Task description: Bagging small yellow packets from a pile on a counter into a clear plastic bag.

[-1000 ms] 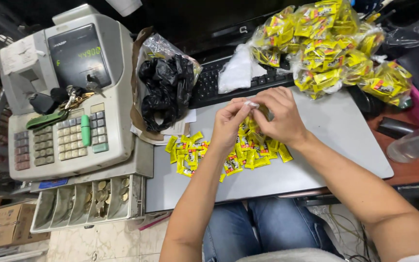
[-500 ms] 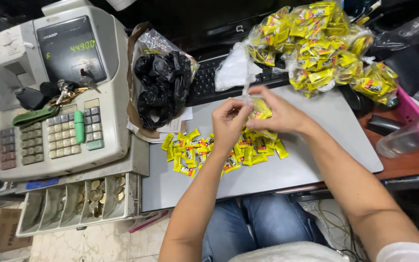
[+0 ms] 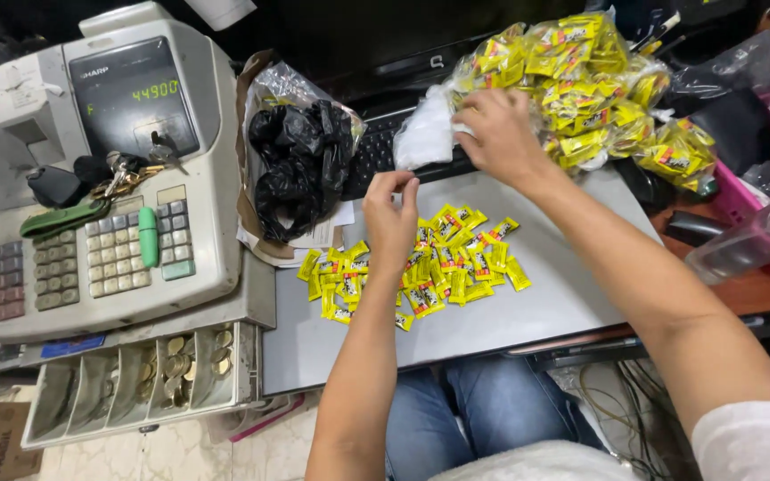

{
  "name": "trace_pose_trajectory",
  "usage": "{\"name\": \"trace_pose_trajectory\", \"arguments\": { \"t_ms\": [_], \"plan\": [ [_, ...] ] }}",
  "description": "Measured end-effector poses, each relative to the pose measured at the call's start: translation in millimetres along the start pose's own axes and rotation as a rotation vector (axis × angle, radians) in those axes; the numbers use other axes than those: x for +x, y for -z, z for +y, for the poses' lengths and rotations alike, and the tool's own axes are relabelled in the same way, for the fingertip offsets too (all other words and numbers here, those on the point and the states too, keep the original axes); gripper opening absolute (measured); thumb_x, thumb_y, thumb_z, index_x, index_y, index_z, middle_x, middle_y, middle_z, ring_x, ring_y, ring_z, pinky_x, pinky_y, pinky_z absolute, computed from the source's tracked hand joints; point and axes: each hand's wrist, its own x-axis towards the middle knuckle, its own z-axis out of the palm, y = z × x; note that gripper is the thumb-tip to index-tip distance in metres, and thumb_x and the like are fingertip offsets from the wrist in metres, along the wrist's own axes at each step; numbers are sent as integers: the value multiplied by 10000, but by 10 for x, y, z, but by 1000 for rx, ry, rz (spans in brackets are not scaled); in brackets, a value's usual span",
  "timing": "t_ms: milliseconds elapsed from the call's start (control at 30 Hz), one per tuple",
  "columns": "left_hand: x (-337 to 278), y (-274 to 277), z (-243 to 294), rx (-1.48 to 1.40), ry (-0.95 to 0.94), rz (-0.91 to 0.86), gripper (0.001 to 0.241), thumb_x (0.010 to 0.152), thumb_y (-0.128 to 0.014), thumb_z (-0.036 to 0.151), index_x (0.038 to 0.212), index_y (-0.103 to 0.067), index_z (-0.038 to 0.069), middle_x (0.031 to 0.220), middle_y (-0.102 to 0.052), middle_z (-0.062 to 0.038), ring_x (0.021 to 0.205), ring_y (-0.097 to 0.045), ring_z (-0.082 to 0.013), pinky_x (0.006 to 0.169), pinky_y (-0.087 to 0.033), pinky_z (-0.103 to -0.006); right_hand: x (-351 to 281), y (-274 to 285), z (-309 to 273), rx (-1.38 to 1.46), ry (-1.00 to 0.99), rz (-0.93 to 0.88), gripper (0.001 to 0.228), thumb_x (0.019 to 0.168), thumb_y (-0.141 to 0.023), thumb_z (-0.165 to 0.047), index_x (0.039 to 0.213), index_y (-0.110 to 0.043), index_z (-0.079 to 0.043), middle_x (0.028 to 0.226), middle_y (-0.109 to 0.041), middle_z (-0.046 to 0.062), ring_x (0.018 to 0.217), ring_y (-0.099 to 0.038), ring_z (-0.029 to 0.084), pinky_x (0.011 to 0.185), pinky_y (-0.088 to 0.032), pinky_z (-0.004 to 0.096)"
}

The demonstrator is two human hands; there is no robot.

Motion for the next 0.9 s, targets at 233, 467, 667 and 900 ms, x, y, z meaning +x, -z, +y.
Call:
{"name": "trace_pose_trajectory", "arguments": {
  "t_ms": [233,467,667,900],
  "plan": [
    [-62,-110,-272,171,-78,-19,38,891,-766,118,924,-746,122,914,-680,-34,906,-715,-270,835,-575,-366,210,-1110,156,-81,322,-12,163,878,-658,-172,1028,-623,-224,891,-680,-1,874,-672,259,734,-502,403],
    [-54,-266,-384,384,-154,-121,152,940,-712,184,1090,-724,161,1137,-667,-14,1146,-658,-247,1011,-493,-434,295,-998,137,85,119,-103,148,949,-585,-131,1054,-617,-230,893,-733,27,876,-731,325,705,-557,471],
    [66,-551,-669,821,-273,-326,436,962,-693,321,1362,-607,170,1415,-593,-62,1420,-474,-295,1147,-323,-627,342,-875,186,416,-26,-185,147,929,-577,-70,1006,-578,-195,851,-725,12,938,-715,335,797,-550,486],
    [29,-535,-772,812,-263,-303,382,972,-671,321,1315,-637,158,1392,-598,-69,1392,-486,-287,1133,-312,-603,264,-629,-21,241,174,-214,280,851,-672,-63,1103,-574,-135,969,-712,95,975,-691,340,823,-567,494]
  ]
}}
